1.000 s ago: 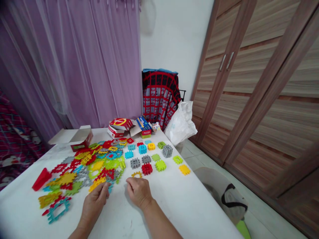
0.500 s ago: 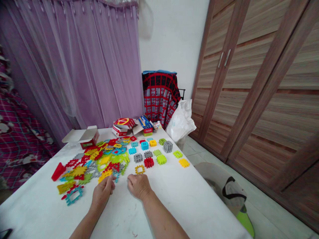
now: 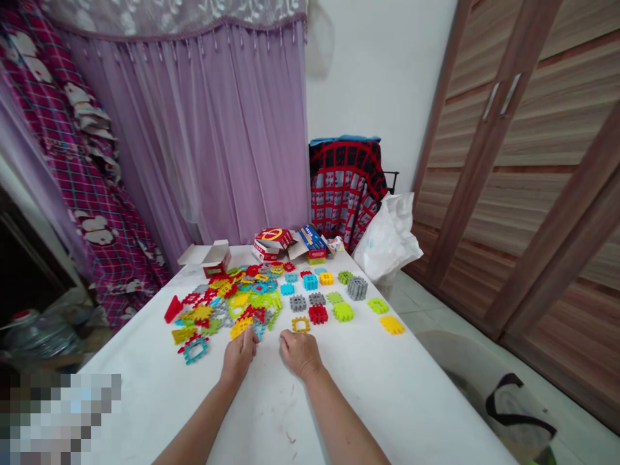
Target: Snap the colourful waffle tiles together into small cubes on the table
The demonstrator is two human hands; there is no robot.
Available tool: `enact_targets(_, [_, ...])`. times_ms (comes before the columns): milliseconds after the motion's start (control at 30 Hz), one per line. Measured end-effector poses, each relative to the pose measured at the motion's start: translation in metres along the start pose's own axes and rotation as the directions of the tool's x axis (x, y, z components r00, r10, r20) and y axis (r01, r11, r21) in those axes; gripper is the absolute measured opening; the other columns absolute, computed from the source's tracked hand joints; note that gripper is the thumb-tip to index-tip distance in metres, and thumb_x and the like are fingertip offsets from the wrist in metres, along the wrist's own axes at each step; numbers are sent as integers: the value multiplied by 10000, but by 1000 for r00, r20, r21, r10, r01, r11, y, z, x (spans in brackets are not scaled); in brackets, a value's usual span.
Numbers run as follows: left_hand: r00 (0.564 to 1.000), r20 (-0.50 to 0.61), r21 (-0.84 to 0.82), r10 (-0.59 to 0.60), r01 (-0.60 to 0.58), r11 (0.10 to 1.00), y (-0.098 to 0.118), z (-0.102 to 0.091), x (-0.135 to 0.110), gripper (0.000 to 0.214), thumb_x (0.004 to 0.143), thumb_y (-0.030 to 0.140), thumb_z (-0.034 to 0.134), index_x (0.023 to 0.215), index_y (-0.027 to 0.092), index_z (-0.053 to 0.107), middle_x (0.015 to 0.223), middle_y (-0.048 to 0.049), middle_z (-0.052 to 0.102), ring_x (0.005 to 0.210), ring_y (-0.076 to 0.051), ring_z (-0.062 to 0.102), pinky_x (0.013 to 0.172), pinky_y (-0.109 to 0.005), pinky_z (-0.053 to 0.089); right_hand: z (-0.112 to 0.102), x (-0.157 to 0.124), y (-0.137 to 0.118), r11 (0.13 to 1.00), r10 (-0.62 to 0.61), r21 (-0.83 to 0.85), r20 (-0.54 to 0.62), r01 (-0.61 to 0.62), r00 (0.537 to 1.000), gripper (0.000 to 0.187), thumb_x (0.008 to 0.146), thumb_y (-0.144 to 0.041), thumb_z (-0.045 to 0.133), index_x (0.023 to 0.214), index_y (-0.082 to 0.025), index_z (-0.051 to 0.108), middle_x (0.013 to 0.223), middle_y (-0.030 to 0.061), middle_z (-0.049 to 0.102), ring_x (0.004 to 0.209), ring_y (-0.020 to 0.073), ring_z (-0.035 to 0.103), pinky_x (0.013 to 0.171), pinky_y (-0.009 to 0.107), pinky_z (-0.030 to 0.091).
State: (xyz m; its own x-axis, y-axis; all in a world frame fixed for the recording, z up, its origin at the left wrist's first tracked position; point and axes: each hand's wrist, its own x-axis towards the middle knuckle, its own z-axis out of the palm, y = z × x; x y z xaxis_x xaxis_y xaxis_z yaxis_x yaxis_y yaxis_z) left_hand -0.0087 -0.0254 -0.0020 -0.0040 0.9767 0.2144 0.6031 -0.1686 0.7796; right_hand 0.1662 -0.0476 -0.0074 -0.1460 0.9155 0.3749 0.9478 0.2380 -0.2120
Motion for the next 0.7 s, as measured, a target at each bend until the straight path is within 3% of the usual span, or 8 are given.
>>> enact_targets(400, [1000,3,-2,-15,15,1000,-5,5,3,547,921,478,226,622,224,607,490,2,577,545,-158,592,599,-250,413,7,-1,2,997,-70,-40,9,70,998,218,881,-205,467,891,-232,683,775,9,742,682,134,663,599,206,363])
enact_targets(600, [1000,-13,23,15,-14,1000,-10,10,2,560,930,487,214,652,214,616,480,20,569,519,-139,583,556,-228,411,7,-2,3,997,-43,-68,0,43,999,219,869,-199,476,893,-240,690,775,10,743,678,137,662,590,207,368])
enact_targets(700, [998,-26,58,49,-48,997,-9,3,0,522,929,465,254,664,211,625,507,13,593,529,-138,588,560,-230,427,9,-2,5,996,-41,-74,-13,40,999,222,871,-202,474,892,-245,691,777,8,743,677,136,662,591,206,371])
